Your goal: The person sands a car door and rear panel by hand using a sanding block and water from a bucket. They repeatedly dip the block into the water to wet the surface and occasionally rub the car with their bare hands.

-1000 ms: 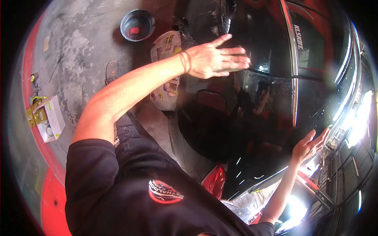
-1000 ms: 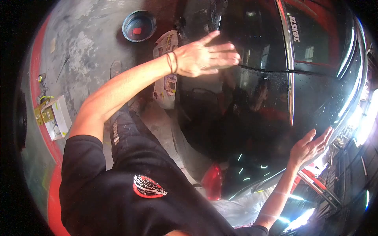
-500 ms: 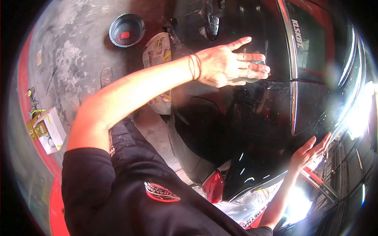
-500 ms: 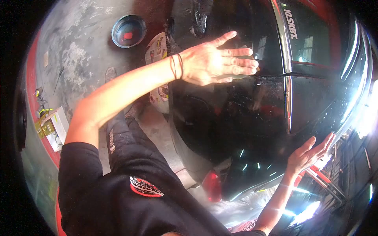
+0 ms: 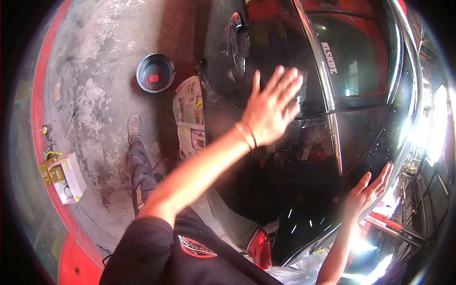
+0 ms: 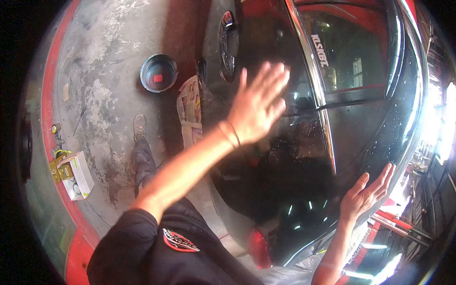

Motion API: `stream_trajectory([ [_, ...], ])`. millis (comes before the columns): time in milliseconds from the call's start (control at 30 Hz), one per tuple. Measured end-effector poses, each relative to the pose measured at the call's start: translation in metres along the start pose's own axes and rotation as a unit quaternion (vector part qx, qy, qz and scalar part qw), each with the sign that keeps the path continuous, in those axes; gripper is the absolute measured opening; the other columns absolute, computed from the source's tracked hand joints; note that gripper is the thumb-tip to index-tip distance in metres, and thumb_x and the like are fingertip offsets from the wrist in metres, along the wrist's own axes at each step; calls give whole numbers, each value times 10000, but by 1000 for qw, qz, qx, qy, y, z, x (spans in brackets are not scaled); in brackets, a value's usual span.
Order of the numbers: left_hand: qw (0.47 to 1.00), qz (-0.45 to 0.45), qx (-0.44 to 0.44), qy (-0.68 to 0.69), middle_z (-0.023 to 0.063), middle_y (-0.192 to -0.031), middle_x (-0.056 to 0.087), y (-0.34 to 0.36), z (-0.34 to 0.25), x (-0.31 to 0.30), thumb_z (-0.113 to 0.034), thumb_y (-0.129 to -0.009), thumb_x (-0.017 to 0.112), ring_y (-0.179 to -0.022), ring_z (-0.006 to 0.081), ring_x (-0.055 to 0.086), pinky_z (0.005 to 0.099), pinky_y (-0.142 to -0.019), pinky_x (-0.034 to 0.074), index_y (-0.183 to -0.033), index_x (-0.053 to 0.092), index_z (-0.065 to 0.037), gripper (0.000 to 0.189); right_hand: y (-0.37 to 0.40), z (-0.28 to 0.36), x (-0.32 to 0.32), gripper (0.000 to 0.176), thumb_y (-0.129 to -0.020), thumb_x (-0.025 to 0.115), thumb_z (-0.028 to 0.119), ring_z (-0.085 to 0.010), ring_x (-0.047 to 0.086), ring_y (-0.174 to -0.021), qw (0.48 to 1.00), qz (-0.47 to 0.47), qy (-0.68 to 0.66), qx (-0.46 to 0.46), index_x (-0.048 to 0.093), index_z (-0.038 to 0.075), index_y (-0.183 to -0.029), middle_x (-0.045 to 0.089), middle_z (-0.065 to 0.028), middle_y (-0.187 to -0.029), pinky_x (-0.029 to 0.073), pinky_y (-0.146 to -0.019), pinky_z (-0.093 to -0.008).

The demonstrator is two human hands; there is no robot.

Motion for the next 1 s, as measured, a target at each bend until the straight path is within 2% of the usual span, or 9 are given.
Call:
stream_trajectory([
  [133,998,48,-17,-38,26,-1858,224,41,-22,7,-503,-1161,422,-1721,297,159,766,-1313,55,-1761,319,-217,673,-1,0,3,631,-1188,457,385,-391,373,-1615,1000,-14,-17,-2,359,68,-1725,410,-206,-1740,284,-1313,-537],
  [200,998,4,-24,-51,23,-1849,251,-2,5,2,-518,-1171,369,-1712,294,195,773,-1314,54,-1749,339,-212,655,1,2,5,638,-1187,459,392,-391,369,-1617,1000,-12,-15,-4,358,65,-1725,408,-203,-1742,281,-1316,-538],
  [333,993,-39,-70,-81,63,-1838,275,-64,39,-1,-478,-1165,422,-1704,323,211,766,-1318,85,-1734,356,-154,657,0,1,1,634,-1188,457,384,-390,367,-1618,1000,-15,-3,-10,358,60,-1724,405,-201,-1743,282,-1317,-538],
  [433,997,-49,-52,5,129,-1845,230,6,-5,8,-480,-1161,434,-1706,385,181,755,-1316,83,-1750,317,-121,699,0,0,6,637,-1189,458,384,-392,367,-1618,1000,-17,-10,-4,355,51,-1722,407,-202,-1741,286,-1315,-539],
  [533,998,3,-55,-13,86,-1850,228,46,-12,9,-468,-1158,455,-1714,347,165,772,-1307,83,-1756,308,-136,699,2,-1,5,639,-1188,461,384,-394,374,-1613,1000,-19,-10,-6,358,46,-1720,413,-202,-1738,294,-1310,-542],
  [667,991,-44,-115,-51,67,-1854,220,-46,56,0,-511,-1176,350,-1711,335,174,780,-1304,73,-1753,305,-140,687,0,2,2,612,-1186,471,372,-398,402,-1592,999,-25,1,-21,396,50,-1701,445,-201,-1714,313,-1298,-546],
  [733,990,-55,-127,-32,76,-1858,205,-51,65,4,-507,-1179,343,-1715,338,158,783,-1299,67,-1756,295,-139,686,-1,-2,0,583,-1184,477,360,-394,423,-1574,999,-23,10,-36,429,54,-1679,471,-201,-1688,320,-1293,-546],
  [900,987,15,-156,15,105,-1870,146,74,16,7,-517,-1177,336,-1722,369,114,761,-1302,-3,-1790,194,-150,729,-80,-41,8,546,-1175,497,358,-395,445,-1547,995,1,-91,-41,486,56,-1630,504,-206,-1645,327,-1287,-553],
  [1000,987,18,-158,-21,126,-1864,154,43,31,-4,-515,-1177,330,-1711,386,154,760,-1306,15,-1784,199,-125,734,-141,-12,12,543,-1174,500,366,-397,435,-1554,989,-29,-122,-74,503,55,-1619,491,-206,-1657,324,-1287,-555],
])
Point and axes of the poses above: each hand's wrist, its own y-axis away from the middle knuckle, its own x-axis out of the palm, z = x × y, the point moved 5 cm from there along -y, towards the middle knuckle
